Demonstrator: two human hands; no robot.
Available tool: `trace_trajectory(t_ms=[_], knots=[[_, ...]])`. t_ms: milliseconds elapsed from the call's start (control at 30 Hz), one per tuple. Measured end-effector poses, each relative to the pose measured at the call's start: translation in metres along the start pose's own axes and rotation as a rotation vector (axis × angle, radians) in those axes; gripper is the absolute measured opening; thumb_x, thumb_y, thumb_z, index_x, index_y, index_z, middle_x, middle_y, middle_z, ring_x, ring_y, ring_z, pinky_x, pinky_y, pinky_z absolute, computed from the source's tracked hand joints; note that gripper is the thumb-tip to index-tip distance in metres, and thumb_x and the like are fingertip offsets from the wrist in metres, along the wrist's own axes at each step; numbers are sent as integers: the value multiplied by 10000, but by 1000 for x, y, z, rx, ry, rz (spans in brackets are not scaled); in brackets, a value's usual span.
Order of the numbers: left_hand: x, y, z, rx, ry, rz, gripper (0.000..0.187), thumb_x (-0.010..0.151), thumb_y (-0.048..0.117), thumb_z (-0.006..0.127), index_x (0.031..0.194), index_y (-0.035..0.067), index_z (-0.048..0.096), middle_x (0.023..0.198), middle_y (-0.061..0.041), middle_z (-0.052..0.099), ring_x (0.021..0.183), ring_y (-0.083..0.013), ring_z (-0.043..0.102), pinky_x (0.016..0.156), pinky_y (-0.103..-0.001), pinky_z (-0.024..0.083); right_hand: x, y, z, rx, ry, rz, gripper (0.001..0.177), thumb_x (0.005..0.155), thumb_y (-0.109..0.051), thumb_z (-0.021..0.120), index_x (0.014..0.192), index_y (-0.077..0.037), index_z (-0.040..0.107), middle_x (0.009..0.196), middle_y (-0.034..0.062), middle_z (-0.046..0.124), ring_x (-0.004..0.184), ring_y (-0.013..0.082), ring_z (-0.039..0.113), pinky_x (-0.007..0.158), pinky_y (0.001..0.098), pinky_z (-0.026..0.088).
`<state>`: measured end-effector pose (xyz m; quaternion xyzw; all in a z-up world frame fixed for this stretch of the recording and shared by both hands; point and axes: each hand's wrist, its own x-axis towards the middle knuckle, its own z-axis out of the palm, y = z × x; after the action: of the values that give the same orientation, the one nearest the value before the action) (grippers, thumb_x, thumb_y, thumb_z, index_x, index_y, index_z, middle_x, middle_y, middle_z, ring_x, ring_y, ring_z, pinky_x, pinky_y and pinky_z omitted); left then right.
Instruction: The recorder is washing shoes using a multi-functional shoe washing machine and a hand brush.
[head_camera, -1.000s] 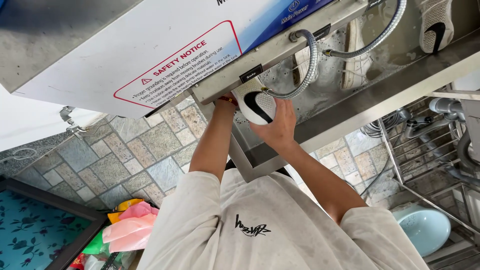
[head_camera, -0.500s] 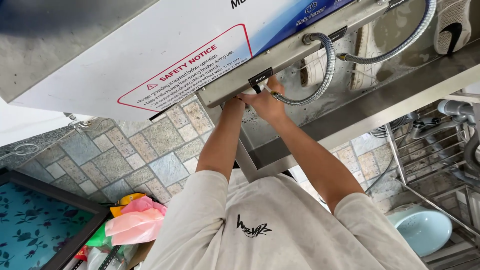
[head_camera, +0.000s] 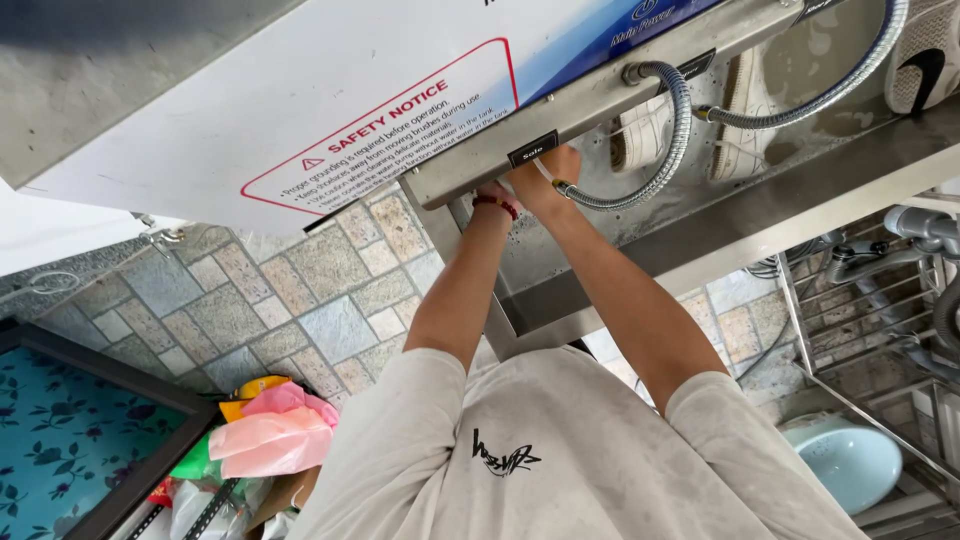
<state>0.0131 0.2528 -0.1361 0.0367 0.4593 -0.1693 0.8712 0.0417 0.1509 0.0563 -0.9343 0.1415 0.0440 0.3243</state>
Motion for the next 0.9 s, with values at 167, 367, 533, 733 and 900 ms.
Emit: trace_trajectory(t_ms=[167, 367, 533, 733, 900], knots=[[58, -16, -34, -51, -286, 14, 583, 955, 552, 456, 1329, 124, 587, 1343, -86, 631, 1204, -315, 594, 1013, -473, 495, -16, -11, -19, 126, 113, -69, 493, 591, -362, 917, 914, -30, 748, 819, 160, 760, 702, 348, 733, 660, 422, 590], [49, -8, -44, 125, -325, 51, 528, 1054, 471, 492, 1433, 109, 550, 1461, -71, 597, 1327, -282, 573, 1146, -449, 457, -60, -17, -71, 279, 180, 105, 875, 602, -386, 962, 1265, 24, 565, 862, 176, 752, 749, 331, 750, 669, 383, 585], [8, 15, -20, 634, 80, 36, 750, 961, 569, 542, 1531, 98, 417, 1599, -81, 420, 1427, -286, 425, 1189, -418, 339, -114, 53, -71, 686, 75, 135, 693, 778, -227, 962, 1264, 54, 556, 1197, 183, 678, 1093, 215, 669, 950, 347, 557], [-1, 12, -21, 923, -62, 151, 854, 843, 445, 767, 1531, 69, 428, 1576, -73, 411, 1425, -243, 392, 1189, -380, 291, -154, 98, -65, 655, -302, 372, 713, 767, -226, 870, 1320, 39, 505, 1138, 174, 662, 982, 189, 630, 840, 309, 529], [-53, 13, 19, 872, -323, 86, 780, 729, 296, 914, 1364, 5, 566, 1325, -116, 607, 1253, -286, 563, 1105, -397, 432, -151, 92, -73, 778, -454, 417, 872, 749, -218, 804, 1513, -46, 422, 1194, 137, 612, 1053, 197, 611, 882, 327, 502]])
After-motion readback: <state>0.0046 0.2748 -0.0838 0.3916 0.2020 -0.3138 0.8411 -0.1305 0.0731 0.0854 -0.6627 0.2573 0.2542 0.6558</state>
